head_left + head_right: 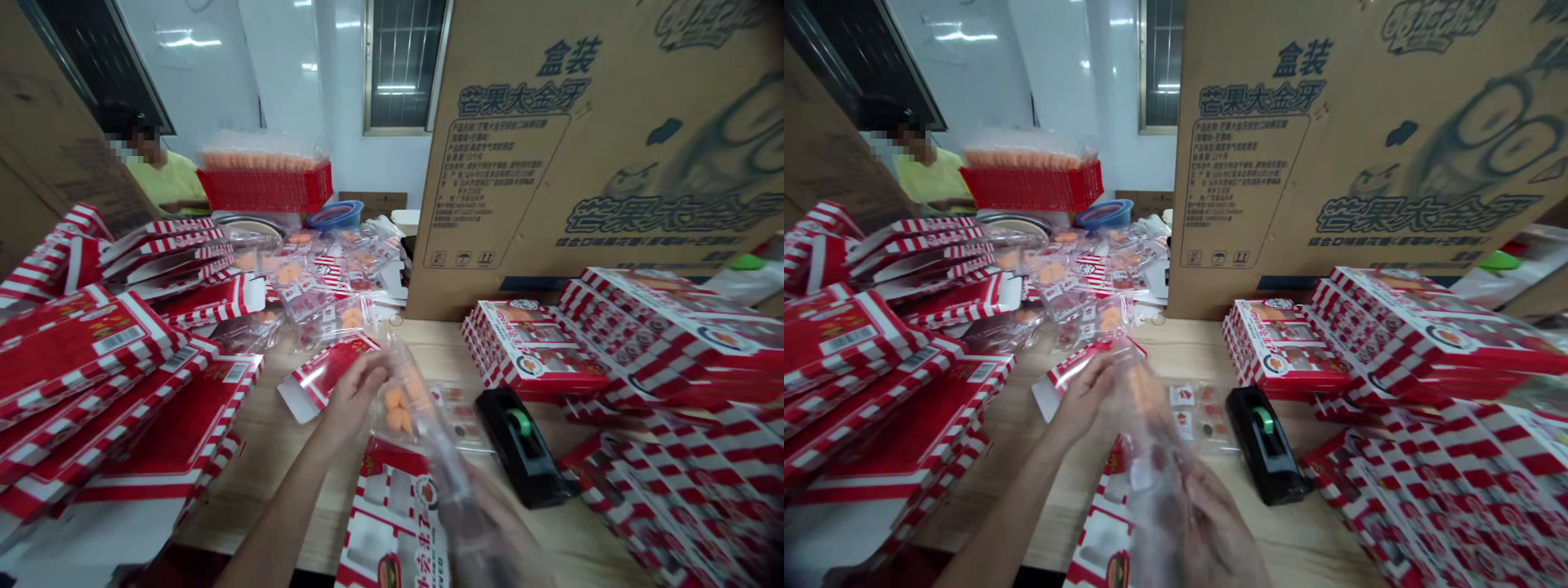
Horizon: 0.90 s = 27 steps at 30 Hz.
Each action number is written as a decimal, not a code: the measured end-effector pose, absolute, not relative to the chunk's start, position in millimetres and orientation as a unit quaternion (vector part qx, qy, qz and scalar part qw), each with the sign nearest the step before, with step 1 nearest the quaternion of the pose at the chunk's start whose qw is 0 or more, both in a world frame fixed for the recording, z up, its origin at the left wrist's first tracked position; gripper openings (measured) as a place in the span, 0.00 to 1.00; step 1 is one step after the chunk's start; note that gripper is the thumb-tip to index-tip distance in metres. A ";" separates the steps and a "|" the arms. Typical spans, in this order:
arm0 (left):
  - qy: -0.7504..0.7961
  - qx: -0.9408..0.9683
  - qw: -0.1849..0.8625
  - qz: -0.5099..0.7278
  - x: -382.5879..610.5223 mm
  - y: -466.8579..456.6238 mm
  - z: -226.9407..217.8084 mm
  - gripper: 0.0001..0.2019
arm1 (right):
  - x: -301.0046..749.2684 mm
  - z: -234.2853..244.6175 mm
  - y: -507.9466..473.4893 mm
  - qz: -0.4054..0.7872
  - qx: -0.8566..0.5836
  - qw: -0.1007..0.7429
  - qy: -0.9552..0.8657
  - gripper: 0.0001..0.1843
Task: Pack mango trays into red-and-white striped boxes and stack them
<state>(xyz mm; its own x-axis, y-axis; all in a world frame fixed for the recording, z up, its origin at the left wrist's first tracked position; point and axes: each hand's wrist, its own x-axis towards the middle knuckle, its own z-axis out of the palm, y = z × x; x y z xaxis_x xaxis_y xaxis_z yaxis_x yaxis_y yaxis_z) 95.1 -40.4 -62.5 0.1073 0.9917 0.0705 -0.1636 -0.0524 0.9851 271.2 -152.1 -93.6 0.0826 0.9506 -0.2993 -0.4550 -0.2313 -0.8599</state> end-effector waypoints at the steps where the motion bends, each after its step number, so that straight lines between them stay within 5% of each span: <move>1: 0.422 0.559 0.534 0.473 96.4 -43.8 -70.2 0.15 | 276.3 -94.1 -150.5 0.621 -0.486 0.567 -0.237 0.21; 5: 0.424 0.714 0.489 0.268 96.3 -65.8 -106.0 0.14 | 301.1 -96.6 -137.1 0.566 -0.527 0.620 -0.132 0.22; 8: 0.419 0.758 0.458 0.199 95.5 -80.4 -128.2 0.10 | 309.6 -102.3 -128.8 0.504 -0.518 0.679 -0.127 0.25; 13: 0.506 0.767 0.361 0.161 90.7 -80.8 -145.1 0.18 | 308.0 -109.4 -125.9 0.458 -0.516 0.708 -0.150 0.24; 18: 0.488 0.722 0.442 0.214 74.3 -71.8 -131.0 0.13 | 310.7 -106.9 -127.7 0.437 -0.499 0.734 -0.146 0.19; 22: 0.456 0.570 0.606 0.315 52.4 -68.8 -108.3 0.11 | 314.4 -105.6 -131.6 0.406 -0.488 0.764 -0.116 0.17; 27: 0.382 0.486 0.736 0.276 39.1 -86.4 -98.8 0.13 | 309.0 -96.4 -127.8 0.420 -0.432 0.793 -0.098 0.19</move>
